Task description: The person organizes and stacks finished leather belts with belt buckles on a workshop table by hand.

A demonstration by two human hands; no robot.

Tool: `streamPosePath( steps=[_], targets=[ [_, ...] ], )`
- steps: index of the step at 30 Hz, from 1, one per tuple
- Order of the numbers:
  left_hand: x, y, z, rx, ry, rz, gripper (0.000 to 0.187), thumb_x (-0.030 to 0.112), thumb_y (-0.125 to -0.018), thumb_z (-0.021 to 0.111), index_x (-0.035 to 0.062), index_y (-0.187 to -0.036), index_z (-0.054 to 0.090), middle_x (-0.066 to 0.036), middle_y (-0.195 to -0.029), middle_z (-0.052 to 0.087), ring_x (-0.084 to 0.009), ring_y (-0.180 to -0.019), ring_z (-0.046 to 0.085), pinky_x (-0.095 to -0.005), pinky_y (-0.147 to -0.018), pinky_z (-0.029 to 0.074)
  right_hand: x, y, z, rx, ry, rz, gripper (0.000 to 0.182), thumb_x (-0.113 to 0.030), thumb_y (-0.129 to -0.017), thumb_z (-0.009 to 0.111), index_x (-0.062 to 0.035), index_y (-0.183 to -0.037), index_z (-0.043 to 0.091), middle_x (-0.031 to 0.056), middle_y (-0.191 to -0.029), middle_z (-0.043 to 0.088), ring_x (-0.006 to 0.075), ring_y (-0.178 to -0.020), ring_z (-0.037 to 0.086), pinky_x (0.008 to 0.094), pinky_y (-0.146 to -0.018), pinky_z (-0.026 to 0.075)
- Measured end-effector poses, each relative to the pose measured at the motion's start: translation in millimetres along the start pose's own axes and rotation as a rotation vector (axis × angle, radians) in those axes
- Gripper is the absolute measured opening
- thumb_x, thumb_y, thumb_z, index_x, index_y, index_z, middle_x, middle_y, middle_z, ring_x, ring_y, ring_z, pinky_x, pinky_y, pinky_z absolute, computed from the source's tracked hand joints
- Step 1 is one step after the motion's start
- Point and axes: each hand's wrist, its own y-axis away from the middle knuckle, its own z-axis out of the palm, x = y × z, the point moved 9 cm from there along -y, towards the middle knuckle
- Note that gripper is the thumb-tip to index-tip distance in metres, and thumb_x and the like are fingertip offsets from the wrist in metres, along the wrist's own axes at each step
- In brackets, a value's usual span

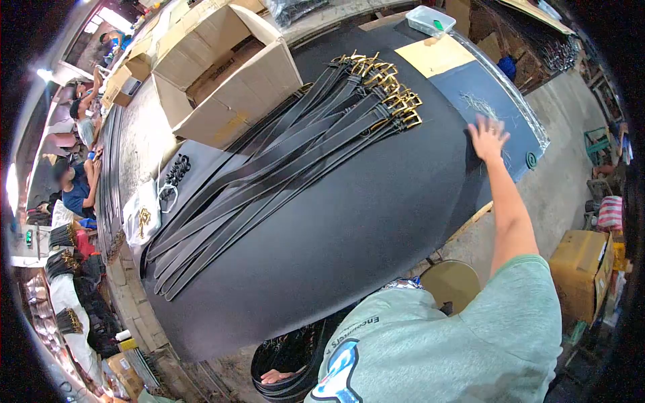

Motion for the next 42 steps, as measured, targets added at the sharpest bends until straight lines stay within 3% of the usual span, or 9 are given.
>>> streamPosePath(
  steps=[7,11,14,18,23,25,27,36,42],
  targets=[
    [0.0,7.9,3.9,-0.007,-0.010,0.014,0.110,0.087,-0.068,0.044,0.0113,-0.146,0.026,-0.020,-0.134,0.045,-0.0466,-0.121,0.042,-0.0688,-0.103,0.021,-173.0,51.4,-81.7,0.220,-0.829,-0.470,0.034,-0.028,-0.085,0.069,-0.0049,-0.110,0.065,0.0152,-0.112,0.064,0.0295,-0.104,0.059,0.0376,-0.092,0.046],
    [-9.1,21.5,5.8,-0.010,-0.013,0.028,0.111,0.088,-0.068,0.043,0.0115,-0.146,0.026,-0.020,-0.135,0.044,-0.0474,-0.121,0.041,-0.0696,-0.103,0.020,-323.1,164.5,-76.7,-0.952,-1.441,-0.502,0.036,-0.034,-0.094,0.060,-0.0007,-0.089,0.072,0.0089,-0.090,0.072,0.0183,-0.089,0.067,0.0324,-0.078,0.053],
    [-24.7,40.4,-1.8,-0.002,0.018,0.040,0.112,0.088,-0.068,0.043,0.0117,-0.147,0.025,-0.021,-0.136,0.044,-0.0480,-0.122,0.041,-0.0702,-0.103,0.020,-392.2,307.5,-137.5,-1.618,-1.294,-0.926,0.071,-0.057,-0.099,0.032,-0.0024,-0.089,0.075,0.0103,-0.098,0.072,0.0209,-0.099,0.066,0.0350,-0.094,0.048],
    [-25.7,58.1,-9.1,-0.015,0.052,0.117,0.112,0.089,-0.068,0.042,0.0119,-0.148,0.024,-0.021,-0.137,0.043,-0.0488,-0.123,0.040,-0.0711,-0.102,0.020,-423.6,478.9,-161.0,-2.154,-0.932,-1.159,0.062,-0.051,-0.101,0.034,0.0000,-0.118,0.064,0.0146,-0.124,0.062,0.0239,-0.119,0.056,0.0334,-0.106,0.041],
    [-20.4,91.5,-27.5,-0.037,0.106,0.200,0.113,0.090,-0.068,0.041,0.0121,-0.149,0.023,-0.022,-0.138,0.042,-0.0498,-0.124,0.039,-0.0721,-0.102,0.019,-424.9,643.4,-180.6,-2.849,-0.654,-0.876,0.087,-0.069,-0.092,0.034,0.0075,-0.130,0.050,0.0210,-0.123,0.058,0.0273,-0.115,0.055,0.0382,-0.102,0.041],
    [-14.8,105.5,-34.5,-0.044,0.120,0.209,0.114,0.090,-0.068,0.040,0.0122,-0.149,0.023,-0.022,-0.139,0.042,-0.0502,-0.124,0.039,-0.0725,-0.102,0.019,-415.7,691.6,-191.8,-3.420,-0.235,0.204,0.093,-0.081,-0.081,0.038,0.0034,-0.113,0.059,0.0166,-0.106,0.062,0.0253,-0.101,0.058,0.0374,-0.091,0.044],
    [-2.7,120.5,-44.0,-0.056,0.117,0.216,0.114,0.090,-0.067,0.040,0.0123,-0.149,0.023,-0.022,-0.139,0.041,-0.0506,-0.124,0.038,-0.0730,-0.102,0.019,-413.7,705.5,-211.0,-3.622,-0.158,0.191,0.096,-0.090,-0.068,0.042,-0.0016,-0.100,0.059,0.0123,-0.095,0.062,0.0233,-0.092,0.059,0.0344,-0.080,0.046],
    [57.0,183.1,-96.7,-0.241,0.196,0.258,0.116,0.091,-0.067,0.038,0.0128,-0.151,0.021,-0.023,-0.142,0.040,-0.0525,-0.126,0.037,-0.0749,-0.102,0.018,-432.1,808.9,-210.6,-4.064,-0.502,0.229,0.099,-0.087,-0.070,0.037,0.0013,-0.094,0.073,0.0320,-0.093,0.065,0.0438,-0.077,0.068,0.0388,-0.029,0.049],
    [105.8,177.6,5.3,0.182,0.089,0.259,0.118,0.095,-0.065,0.029,0.0145,-0.151,0.021,-0.020,-0.128,0.039,-0.0530,-0.108,0.042,-0.0745,-0.099,0.021,-465.1,878.2,-225.4,-3.541,-0.487,-0.145,0.105,-0.092,-0.068,0.031,0.0037,-0.081,0.073,0.0230,-0.074,0.069,0.0453,-0.063,0.067,0.0432,-0.027,0.048]
  ],
)
